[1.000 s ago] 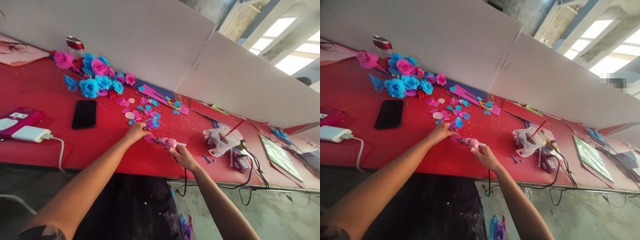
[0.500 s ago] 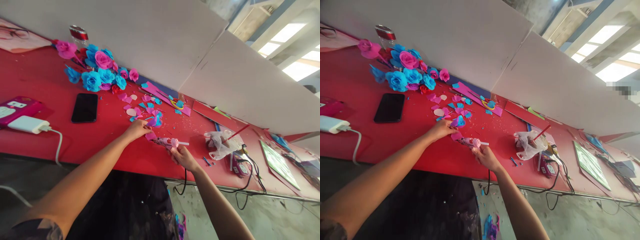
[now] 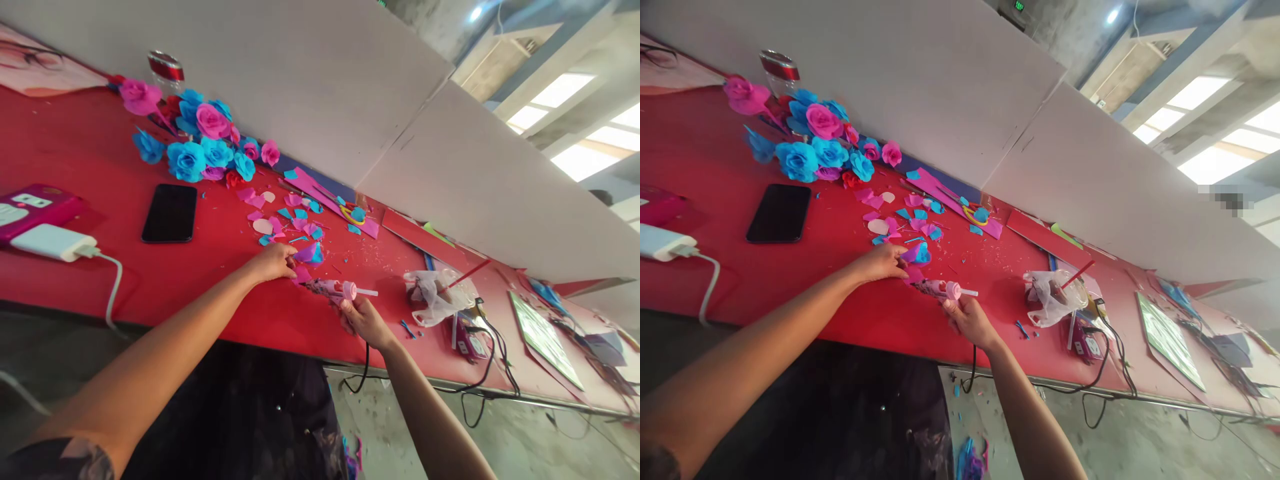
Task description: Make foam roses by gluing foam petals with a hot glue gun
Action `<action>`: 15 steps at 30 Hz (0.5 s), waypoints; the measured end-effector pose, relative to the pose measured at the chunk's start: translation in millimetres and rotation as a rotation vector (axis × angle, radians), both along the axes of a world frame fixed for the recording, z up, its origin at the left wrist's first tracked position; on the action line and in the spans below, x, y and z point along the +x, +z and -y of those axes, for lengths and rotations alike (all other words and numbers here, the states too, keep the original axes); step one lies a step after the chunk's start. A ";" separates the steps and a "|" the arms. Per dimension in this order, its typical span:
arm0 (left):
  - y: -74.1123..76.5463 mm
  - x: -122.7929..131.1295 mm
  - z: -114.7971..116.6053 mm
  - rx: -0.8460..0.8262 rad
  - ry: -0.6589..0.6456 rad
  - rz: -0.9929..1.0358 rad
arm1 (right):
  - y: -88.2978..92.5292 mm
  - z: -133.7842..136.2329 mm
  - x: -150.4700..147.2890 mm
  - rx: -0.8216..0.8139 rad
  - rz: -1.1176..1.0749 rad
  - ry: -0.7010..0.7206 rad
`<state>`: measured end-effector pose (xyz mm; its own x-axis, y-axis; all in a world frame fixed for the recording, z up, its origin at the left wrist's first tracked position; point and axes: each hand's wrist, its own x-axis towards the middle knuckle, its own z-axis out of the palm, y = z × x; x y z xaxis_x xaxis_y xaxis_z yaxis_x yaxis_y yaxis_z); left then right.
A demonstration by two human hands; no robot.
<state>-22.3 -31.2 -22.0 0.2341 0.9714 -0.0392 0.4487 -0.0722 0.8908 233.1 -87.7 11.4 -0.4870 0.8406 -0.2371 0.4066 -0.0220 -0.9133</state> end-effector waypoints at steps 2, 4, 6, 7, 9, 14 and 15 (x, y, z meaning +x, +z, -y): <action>1.6 0.5 0.5 -0.004 0.003 -0.008 | 0.4 -0.1 0.9 -0.003 0.019 -0.001; 2.8 0.6 0.8 -0.012 0.003 -0.009 | 0.5 -0.5 1.8 0.001 0.029 -0.009; 3.9 0.4 1.2 -0.018 0.003 -0.006 | 0.4 -1.3 2.7 0.003 0.034 -0.021; 4.5 0.2 1.4 -0.020 0.002 -0.005 | 0.1 -1.7 3.2 0.002 0.036 -0.025; 5.9 -0.1 2.0 -0.026 -0.006 -0.008 | -0.5 -2.6 4.3 0.000 0.036 -0.031; 7.9 -0.2 2.6 -0.038 -0.011 -0.017 | -1.2 -3.0 5.1 -0.010 0.029 -0.039; 7.6 -0.1 2.5 -0.038 -0.011 -0.013 | -0.9 -2.8 4.9 -0.011 0.025 -0.039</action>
<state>-22.4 -33.6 -14.4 0.2437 0.9666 -0.0787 0.4595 -0.0436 0.8871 237.9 -85.0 10.5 -0.4474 0.8563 -0.2581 0.4278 -0.0485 -0.9026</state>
